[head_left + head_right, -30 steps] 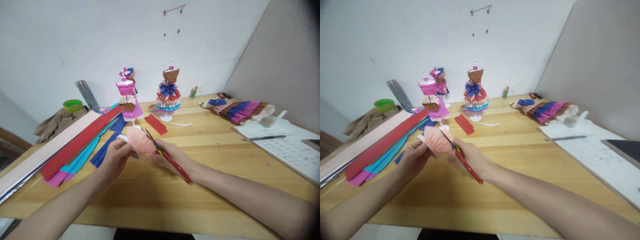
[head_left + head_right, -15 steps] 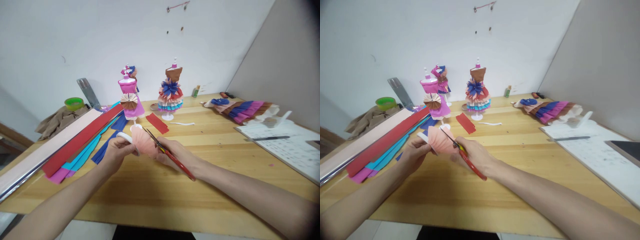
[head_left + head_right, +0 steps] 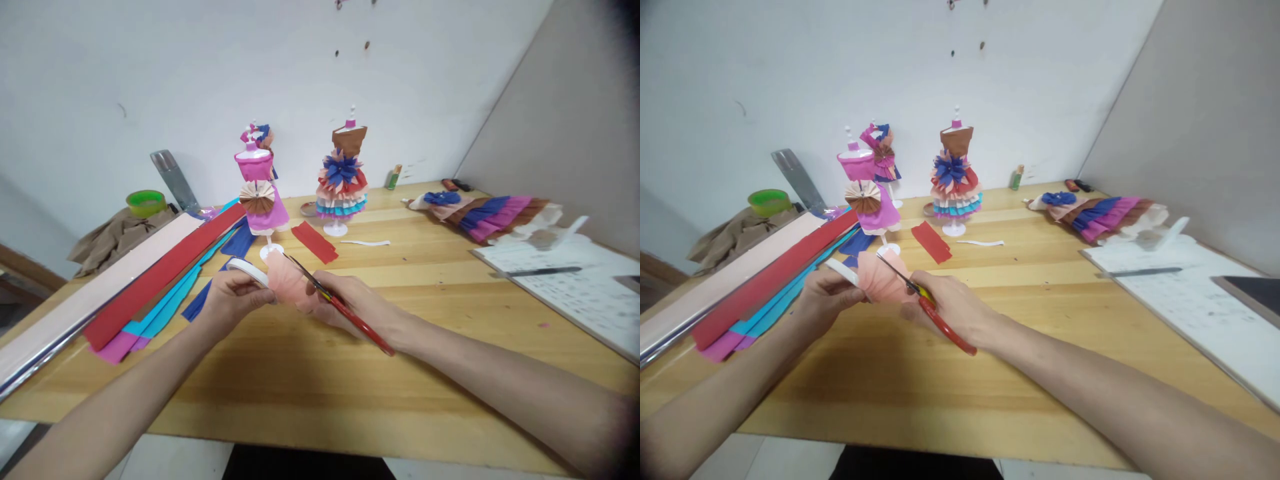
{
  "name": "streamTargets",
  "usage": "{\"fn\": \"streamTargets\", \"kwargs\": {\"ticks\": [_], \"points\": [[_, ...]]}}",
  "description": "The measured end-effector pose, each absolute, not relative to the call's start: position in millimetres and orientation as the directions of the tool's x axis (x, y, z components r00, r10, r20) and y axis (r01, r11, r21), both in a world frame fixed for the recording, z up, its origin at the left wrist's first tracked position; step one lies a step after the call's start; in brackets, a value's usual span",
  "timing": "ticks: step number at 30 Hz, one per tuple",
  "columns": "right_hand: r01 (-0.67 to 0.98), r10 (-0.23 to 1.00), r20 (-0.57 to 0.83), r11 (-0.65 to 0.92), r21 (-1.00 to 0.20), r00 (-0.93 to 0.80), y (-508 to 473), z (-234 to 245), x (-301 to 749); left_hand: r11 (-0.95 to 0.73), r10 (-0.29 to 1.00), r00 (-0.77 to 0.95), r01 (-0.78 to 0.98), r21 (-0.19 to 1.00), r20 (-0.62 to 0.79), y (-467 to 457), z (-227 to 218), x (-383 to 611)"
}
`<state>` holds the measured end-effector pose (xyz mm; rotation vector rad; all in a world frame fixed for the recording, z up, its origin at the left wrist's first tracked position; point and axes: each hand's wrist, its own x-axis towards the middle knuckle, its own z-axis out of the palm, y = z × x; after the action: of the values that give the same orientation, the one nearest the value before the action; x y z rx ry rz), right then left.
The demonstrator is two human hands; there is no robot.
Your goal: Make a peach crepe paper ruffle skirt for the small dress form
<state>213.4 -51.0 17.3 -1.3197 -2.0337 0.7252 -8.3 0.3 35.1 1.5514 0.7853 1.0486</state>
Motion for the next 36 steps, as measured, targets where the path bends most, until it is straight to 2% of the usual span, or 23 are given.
{"fn": "streamTargets", "kwargs": {"ticks": [24, 36], "points": [[0.602, 0.932, 0.189, 0.345, -0.72, -0.309, -52.4, 16.9, 212.2, -0.356, 0.865, 0.398, 0.057, 0.933, 0.306, -0.1, 35.8, -8.8], [0.558, 0.916, 0.275, 0.397, -0.729, -0.292, -49.7, 11.3, 212.0, -0.388, 0.861, 0.394, 0.098, 0.916, 0.322, 0.0, 35.0, -8.9]]}}
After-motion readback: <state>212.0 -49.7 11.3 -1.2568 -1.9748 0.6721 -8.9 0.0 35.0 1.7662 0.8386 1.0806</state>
